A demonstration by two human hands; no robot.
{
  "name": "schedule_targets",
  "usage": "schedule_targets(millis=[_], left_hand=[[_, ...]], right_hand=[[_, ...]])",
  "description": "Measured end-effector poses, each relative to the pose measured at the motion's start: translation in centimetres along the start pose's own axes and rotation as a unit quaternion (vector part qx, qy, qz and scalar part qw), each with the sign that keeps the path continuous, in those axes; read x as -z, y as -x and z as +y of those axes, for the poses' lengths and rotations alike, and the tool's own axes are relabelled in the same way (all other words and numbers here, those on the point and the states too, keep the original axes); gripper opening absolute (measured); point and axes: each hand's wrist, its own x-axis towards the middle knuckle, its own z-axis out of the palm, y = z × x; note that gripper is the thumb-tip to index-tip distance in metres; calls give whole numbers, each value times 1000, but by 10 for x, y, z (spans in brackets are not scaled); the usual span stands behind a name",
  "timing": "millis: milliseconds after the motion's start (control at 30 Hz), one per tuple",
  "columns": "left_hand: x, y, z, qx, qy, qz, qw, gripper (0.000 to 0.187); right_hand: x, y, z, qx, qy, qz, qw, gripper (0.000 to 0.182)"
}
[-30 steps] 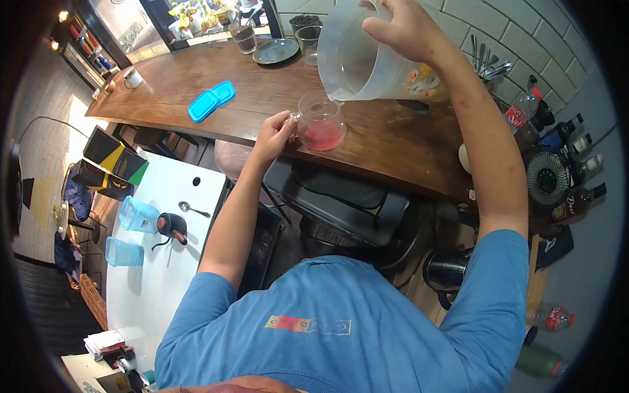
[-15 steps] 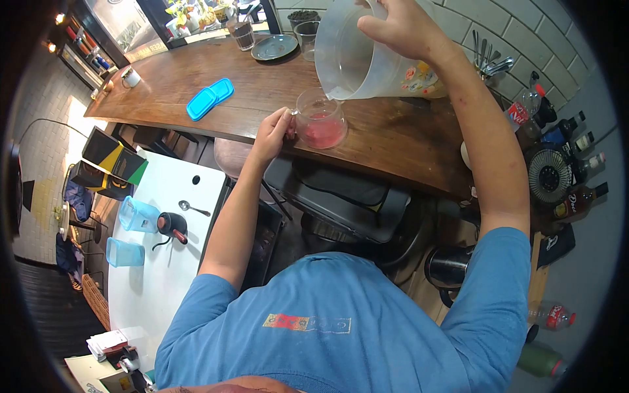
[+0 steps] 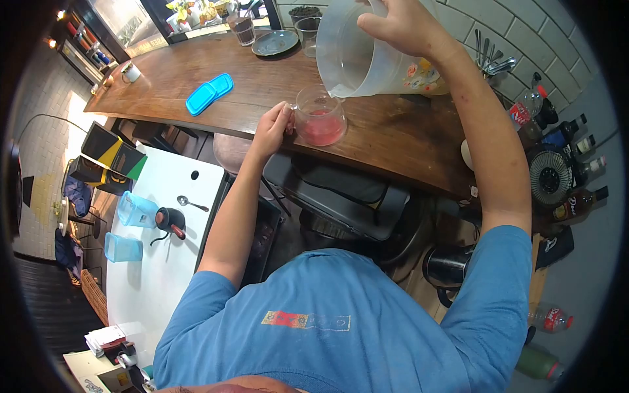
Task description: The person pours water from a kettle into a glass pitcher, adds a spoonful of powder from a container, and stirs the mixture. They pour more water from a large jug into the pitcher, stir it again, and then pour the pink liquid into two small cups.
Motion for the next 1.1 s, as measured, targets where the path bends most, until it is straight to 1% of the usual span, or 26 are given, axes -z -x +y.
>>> schedule_targets(millis=[267,333,467,633,733,867,933,1100], left_hand=[[1,-1,-2,-5,-13,4,1000,35],[1,-1,-3,-5,-18,6,1000,36],[1,-1,-3,-2,-24,8,1000,37],[1,-1,-1,3,-39,12,999,38],[1,-1,-2,4,-47,14,999,39],[1,-1,-1,11,-57,17,998,40],[1,-1,0,16,-62,19,998,40],[0,-1,1,15,-69,24,997,40]], right_hand=[[-3,-2,3,5,3,3,1000,47],[-3,-3,3,33,29,11,999,47],[-3,-3,1,16,46,15,999,47],[2,-1,-11,23,-5,-16,1000,46],[0,-3,-9,19,21,-14,1000,46],[2,-2,-17,7,3,-34,999,47],[-1,-3,-12,18,31,-6,999,47],[-2,-3,-14,28,20,-5,999,48]])
